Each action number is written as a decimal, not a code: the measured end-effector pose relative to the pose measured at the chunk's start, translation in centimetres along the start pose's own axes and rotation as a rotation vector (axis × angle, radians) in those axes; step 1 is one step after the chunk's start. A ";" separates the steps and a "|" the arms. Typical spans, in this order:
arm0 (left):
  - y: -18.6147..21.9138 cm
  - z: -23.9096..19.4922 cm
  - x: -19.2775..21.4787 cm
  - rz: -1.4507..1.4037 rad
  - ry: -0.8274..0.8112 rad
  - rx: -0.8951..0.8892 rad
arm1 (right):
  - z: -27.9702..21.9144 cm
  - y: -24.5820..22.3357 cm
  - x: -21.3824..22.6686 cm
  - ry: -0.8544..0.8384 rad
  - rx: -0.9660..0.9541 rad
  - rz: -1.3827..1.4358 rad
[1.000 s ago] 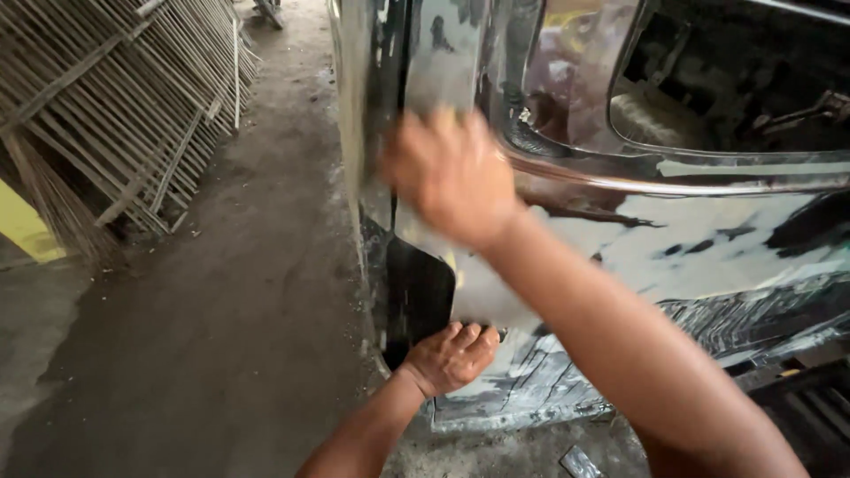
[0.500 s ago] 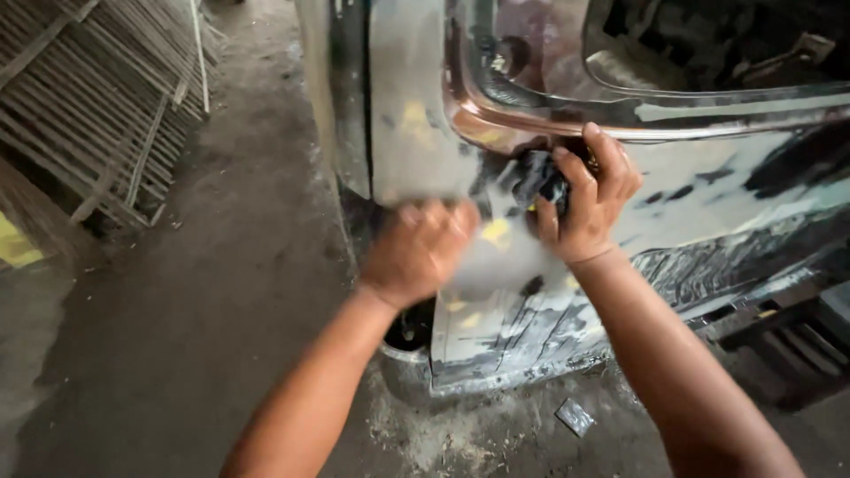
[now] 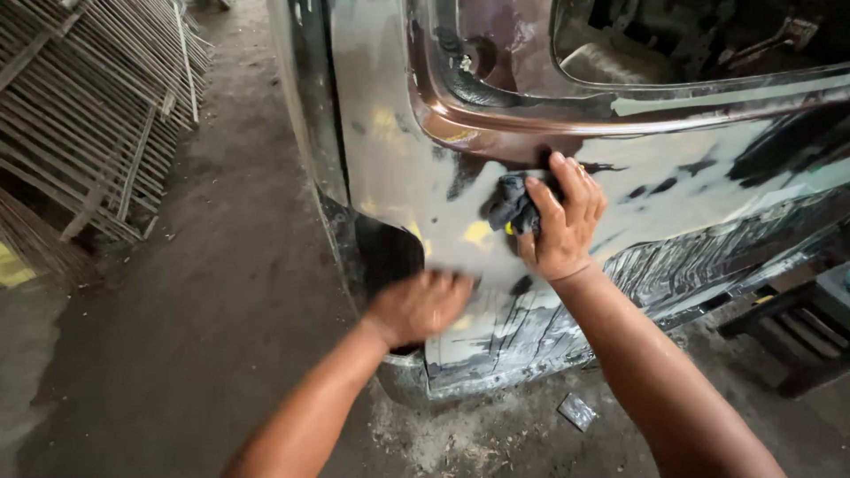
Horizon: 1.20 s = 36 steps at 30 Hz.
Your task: Wet sanding a car bumper using sandpaper and water to prepare it for painting.
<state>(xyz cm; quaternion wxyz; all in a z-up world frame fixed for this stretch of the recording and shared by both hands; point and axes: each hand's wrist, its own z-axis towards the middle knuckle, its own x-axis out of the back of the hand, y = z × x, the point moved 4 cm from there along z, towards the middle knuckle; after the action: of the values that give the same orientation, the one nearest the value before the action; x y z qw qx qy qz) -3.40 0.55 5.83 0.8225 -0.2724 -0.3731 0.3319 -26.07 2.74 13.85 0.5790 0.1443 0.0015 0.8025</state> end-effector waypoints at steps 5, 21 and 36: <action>-6.9 6.9 5.8 0.059 0.107 0.281 | -0.5 0.4 0.3 -0.003 0.016 -0.002; -6.4 11.0 5.4 0.099 0.158 0.431 | -2.1 4.6 1.9 -0.067 0.129 0.010; -3.7 15.5 3.0 0.056 0.171 0.465 | -2.6 11.3 4.8 0.020 -0.039 0.061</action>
<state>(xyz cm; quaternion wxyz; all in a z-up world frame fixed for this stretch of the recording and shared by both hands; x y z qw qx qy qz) -12.98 3.54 18.56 0.8821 -0.1132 -0.2078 0.4074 -38.53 3.87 14.36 0.5569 0.1249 -0.0124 0.8211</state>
